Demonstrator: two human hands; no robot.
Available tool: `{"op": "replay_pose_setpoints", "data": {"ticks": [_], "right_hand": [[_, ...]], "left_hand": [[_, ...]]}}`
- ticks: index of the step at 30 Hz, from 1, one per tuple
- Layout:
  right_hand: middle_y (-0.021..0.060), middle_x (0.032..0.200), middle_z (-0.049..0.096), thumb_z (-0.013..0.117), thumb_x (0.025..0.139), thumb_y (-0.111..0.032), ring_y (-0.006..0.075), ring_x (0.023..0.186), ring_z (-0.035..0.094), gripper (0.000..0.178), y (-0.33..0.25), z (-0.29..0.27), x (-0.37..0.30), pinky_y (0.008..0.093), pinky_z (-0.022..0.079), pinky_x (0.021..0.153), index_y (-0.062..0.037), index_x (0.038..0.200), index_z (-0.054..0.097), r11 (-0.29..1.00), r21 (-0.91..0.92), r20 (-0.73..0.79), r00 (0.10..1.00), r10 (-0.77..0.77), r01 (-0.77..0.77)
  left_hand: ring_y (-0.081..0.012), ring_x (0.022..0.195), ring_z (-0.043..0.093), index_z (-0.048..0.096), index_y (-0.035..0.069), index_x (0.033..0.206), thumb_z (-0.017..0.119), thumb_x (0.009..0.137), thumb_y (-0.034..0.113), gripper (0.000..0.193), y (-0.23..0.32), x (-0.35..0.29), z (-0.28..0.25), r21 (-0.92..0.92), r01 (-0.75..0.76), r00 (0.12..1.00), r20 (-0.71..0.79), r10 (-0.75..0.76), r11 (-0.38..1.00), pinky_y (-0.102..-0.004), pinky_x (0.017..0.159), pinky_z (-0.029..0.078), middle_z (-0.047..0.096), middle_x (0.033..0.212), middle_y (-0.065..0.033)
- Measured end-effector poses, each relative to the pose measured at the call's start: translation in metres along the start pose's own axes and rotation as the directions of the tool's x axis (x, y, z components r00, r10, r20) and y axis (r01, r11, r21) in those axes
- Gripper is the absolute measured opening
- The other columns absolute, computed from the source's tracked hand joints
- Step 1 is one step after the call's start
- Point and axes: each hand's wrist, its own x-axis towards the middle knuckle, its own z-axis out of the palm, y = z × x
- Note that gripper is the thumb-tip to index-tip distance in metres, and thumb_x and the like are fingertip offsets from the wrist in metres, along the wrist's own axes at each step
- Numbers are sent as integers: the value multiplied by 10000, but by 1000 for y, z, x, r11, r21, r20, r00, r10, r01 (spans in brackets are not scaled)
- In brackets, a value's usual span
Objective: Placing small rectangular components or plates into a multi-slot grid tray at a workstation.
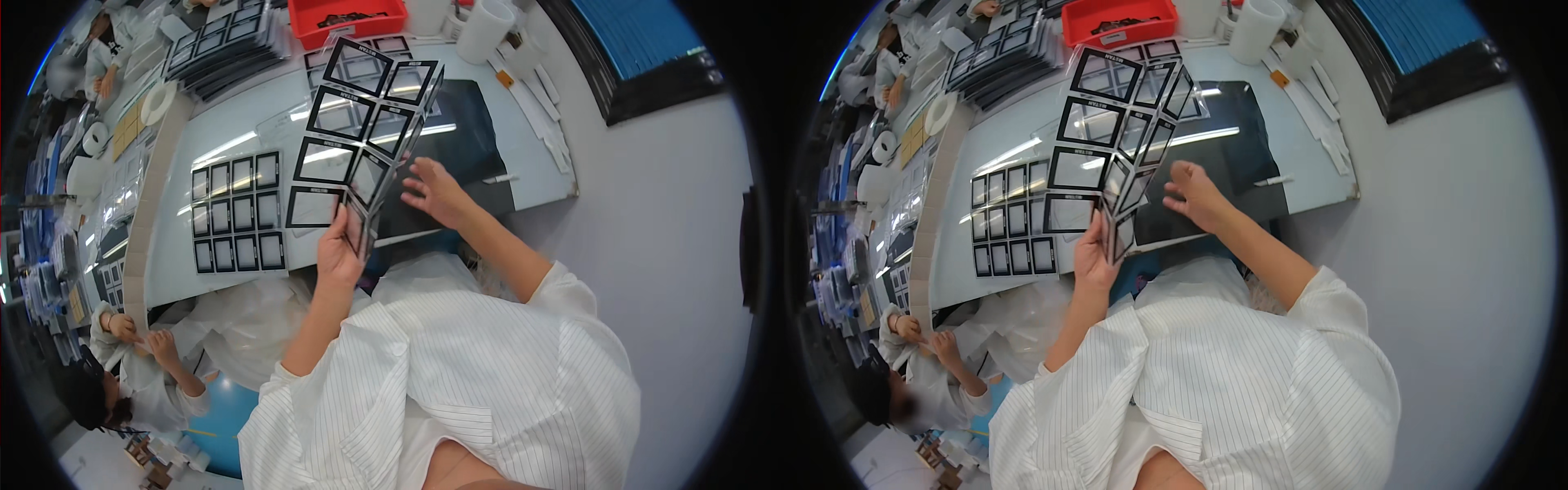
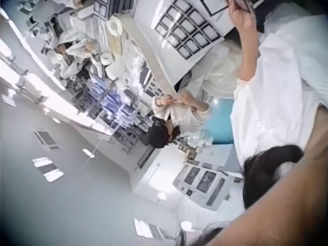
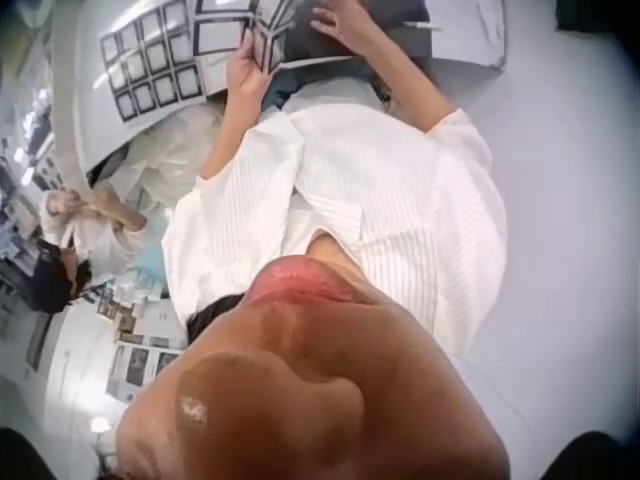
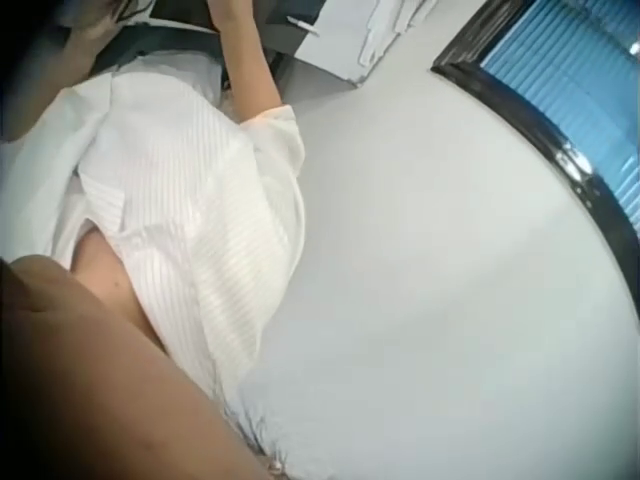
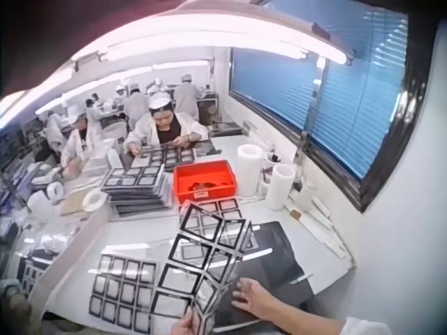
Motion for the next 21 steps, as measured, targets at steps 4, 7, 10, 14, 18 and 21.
{"op": "replay_pose_setpoints", "data": {"ticks": [4,7,10,14,18,21], "right_hand": [[8,1009,587,633,882,-337,156,1000,590,390,-40,7,-2,331,509,830,-39,1112,529,860,473,529,842,-106,-190],[4,884,583,575,928,-222,122,790,606,179,-66,-3,24,281,526,706,-73,1023,542,941,299,332,908,-257,158],[-12,837,571,585,922,-193,97,730,586,120,-93,-17,39,266,519,650,-97,976,537,971,78,342,908,-241,228],[-43,783,582,597,915,-205,32,677,559,117,-129,-29,60,176,439,540,-110,954,540,912,-210,293,913,-285,352],[-40,795,596,593,913,-212,20,645,534,127,-146,-43,120,159,370,507,-98,957,559,866,-318,318,904,-285,385],[-45,760,604,612,897,-239,17,618,510,167,-145,-54,186,168,339,495,-79,939,588,775,-467,262,904,-339,426]], "left_hand": [[-196,1187,525,512,66,1260,467,945,36,320,-12,17,16,-152,-72,986,-162,47,986,-341,1026,424,540,1299,-78],[-175,1166,539,543,91,1232,506,928,38,311,-5,30,18,-29,-134,970,-210,125,991,-336,1005,447,556,1286,-30],[-170,1169,535,560,96,1213,534,919,57,298,9,38,15,35,-175,965,-190,179,984,-340,986,462,565,1274,-28],[-186,1025,621,587,46,1134,613,888,138,265,40,56,10,211,-330,901,-222,374,920,-319,886,524,650,1116,-61],[-159,806,661,621,39,969,605,906,193,167,67,86,-11,801,-167,786,-244,568,575,-267,681,553,677,940,-88],[-149,782,653,630,31,869,628,887,178,148,92,121,-12,947,-35,766,-178,617,318,-223,601,509,658,797,-67]]}}
